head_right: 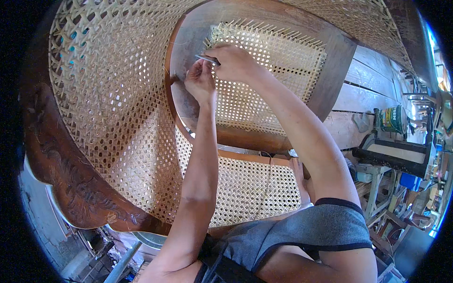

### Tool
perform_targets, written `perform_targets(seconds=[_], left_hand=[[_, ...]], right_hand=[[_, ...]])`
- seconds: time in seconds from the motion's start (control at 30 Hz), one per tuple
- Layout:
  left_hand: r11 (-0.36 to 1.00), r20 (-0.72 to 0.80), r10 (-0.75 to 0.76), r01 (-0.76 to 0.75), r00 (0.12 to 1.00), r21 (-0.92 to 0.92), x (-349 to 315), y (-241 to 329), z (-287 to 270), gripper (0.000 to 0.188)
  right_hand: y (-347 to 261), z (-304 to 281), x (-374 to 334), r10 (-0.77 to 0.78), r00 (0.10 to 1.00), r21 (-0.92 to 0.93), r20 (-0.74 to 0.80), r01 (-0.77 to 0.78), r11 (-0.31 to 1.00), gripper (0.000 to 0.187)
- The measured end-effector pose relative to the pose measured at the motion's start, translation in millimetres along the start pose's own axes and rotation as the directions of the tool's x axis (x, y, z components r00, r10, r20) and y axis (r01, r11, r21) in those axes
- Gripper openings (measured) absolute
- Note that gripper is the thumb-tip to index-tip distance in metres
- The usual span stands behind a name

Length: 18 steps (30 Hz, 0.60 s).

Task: The recorder is repairing a woven cane chair using manual tools and weaving material.

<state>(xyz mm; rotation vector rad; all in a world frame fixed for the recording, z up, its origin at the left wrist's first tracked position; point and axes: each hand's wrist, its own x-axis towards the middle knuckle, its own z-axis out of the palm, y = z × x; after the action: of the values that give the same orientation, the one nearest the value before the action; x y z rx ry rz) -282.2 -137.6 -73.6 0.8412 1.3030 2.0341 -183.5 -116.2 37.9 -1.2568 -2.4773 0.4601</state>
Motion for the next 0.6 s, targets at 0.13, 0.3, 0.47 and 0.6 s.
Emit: perform_targets(seconds=[0.13, 0.3, 0.47, 0.6], left_hand=[[0.974, -0.048, -0.15, 0.156, 0.988, 0.163, 2, -6, -2, 0.024], [0.987, -0.061, -0.03, 0.039, 0.998, 0.158, -4, -3, 1, 0.021], [0.993, -0.048, -0.04, 0.045, 0.998, 0.108, -5, -6, 1, 0.018], [0.97, -0.045, -0.176, 0.181, 0.983, 0.164, 4, 0, -4, 0.019]], right_hand=[[-3, 1, 1, -0.041, 0.995, -0.101, 0.088, 0.049, 0.994, 0.047], [-10, -2, 4, -0.01, 0.985, -0.142, 0.171, 0.035, 0.989, 0.05], [-6, 5, 1, -0.013, 0.991, -0.133, 0.131, 0.031, 0.991, 0.046], [-7, 8, 1, 0.013, 0.994, -0.093, 0.105, -0.004, 0.996, 0.046]])
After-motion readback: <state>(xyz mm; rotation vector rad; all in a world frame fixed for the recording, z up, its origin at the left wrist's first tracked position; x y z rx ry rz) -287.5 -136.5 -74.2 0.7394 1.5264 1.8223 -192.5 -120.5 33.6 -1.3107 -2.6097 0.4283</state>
